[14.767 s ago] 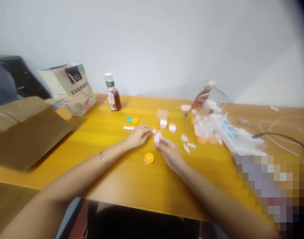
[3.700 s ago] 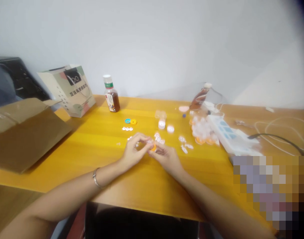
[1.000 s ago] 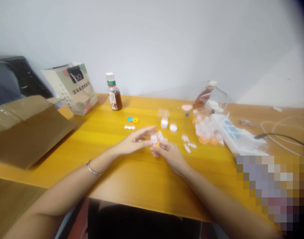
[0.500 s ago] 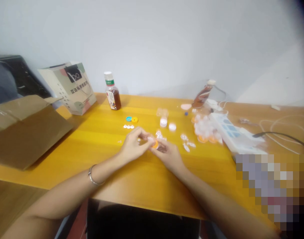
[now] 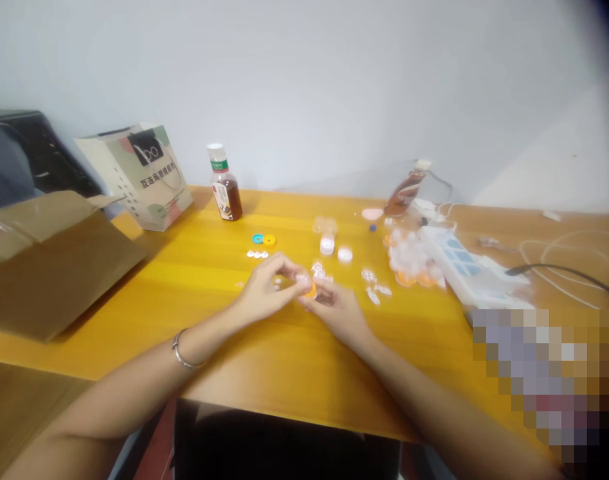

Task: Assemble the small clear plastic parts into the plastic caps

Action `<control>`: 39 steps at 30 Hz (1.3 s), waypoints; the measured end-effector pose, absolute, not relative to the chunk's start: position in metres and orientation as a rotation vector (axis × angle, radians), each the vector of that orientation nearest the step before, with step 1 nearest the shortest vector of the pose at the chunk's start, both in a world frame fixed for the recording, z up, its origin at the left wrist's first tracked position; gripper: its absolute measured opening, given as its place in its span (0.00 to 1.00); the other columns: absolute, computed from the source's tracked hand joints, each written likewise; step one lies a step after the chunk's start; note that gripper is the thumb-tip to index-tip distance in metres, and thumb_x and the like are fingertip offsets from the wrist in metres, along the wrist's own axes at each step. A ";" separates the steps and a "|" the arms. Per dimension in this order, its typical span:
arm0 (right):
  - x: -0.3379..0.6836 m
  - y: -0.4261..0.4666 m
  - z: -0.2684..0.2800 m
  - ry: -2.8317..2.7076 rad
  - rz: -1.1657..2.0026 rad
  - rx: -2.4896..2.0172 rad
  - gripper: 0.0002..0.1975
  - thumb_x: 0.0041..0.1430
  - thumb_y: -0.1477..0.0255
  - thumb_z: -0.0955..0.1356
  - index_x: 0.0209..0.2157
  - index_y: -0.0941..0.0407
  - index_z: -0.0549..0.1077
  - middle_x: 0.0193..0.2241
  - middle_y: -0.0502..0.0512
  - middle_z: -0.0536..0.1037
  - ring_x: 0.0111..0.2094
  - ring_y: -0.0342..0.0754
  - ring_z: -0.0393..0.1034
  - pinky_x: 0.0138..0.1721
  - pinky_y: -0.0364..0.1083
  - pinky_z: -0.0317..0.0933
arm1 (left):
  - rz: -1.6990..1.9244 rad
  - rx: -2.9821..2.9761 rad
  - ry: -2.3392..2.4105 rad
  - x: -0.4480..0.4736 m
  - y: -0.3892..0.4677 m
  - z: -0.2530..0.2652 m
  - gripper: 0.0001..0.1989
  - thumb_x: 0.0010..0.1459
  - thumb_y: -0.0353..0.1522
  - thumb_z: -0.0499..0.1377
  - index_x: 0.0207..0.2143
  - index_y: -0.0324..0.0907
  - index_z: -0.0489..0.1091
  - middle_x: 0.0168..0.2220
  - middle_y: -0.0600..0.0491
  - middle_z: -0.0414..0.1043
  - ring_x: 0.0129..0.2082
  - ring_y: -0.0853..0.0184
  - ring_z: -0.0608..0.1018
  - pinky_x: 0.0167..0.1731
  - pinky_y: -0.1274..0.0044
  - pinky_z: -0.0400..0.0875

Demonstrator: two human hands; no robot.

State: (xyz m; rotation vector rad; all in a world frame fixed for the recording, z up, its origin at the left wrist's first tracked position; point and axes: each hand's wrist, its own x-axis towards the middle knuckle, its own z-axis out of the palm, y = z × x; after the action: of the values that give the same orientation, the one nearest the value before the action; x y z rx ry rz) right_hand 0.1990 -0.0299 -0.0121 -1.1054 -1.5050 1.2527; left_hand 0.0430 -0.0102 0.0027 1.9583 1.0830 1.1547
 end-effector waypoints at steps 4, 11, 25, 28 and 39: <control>0.199 -0.031 -0.010 -1.511 1.246 -1.106 0.12 0.45 0.66 0.69 0.34 0.54 0.73 0.23 0.47 0.73 0.27 0.44 0.68 0.30 0.44 0.63 | 1.157 2.008 1.042 0.041 -0.009 0.004 0.09 0.49 0.36 0.60 0.30 0.39 0.66 0.31 0.51 0.70 0.32 0.69 0.71 0.36 0.76 0.64; 0.202 -0.030 -0.010 -1.484 1.354 -1.083 0.09 0.45 0.67 0.69 0.29 0.55 0.72 0.20 0.45 0.71 0.22 0.40 0.65 0.28 0.42 0.61 | 1.060 1.887 0.816 0.034 -0.001 0.005 0.11 0.51 0.32 0.59 0.38 0.38 0.68 0.37 0.48 0.70 0.37 0.68 0.72 0.41 0.73 0.66; 0.201 -0.029 -0.012 -1.424 1.430 -1.044 0.10 0.44 0.65 0.70 0.28 0.56 0.71 0.19 0.47 0.71 0.21 0.39 0.64 0.26 0.41 0.61 | 0.991 1.579 0.681 0.036 -0.001 0.002 0.14 0.49 0.31 0.60 0.41 0.40 0.68 0.40 0.48 0.72 0.39 0.67 0.74 0.43 0.72 0.68; 0.200 -0.031 -0.011 -1.461 1.344 -1.088 0.10 0.44 0.65 0.70 0.28 0.56 0.72 0.19 0.46 0.70 0.21 0.40 0.64 0.26 0.42 0.61 | 1.086 1.605 0.814 0.042 -0.004 -0.003 0.12 0.47 0.32 0.62 0.35 0.37 0.68 0.36 0.48 0.73 0.35 0.67 0.75 0.40 0.73 0.68; 0.201 -0.031 -0.013 -1.371 1.572 -0.929 0.08 0.46 0.66 0.69 0.26 0.57 0.71 0.19 0.46 0.72 0.20 0.38 0.64 0.25 0.40 0.59 | 0.901 1.477 0.500 0.034 0.000 0.001 0.14 0.53 0.35 0.57 0.43 0.42 0.67 0.44 0.46 0.68 0.41 0.65 0.72 0.41 0.71 0.67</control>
State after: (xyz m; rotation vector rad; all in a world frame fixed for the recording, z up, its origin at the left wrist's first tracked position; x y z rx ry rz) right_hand 0.2010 -0.0307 -0.0132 -0.9294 -1.3714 1.5725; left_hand 0.0339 0.0004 0.0013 1.4774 0.5000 0.9010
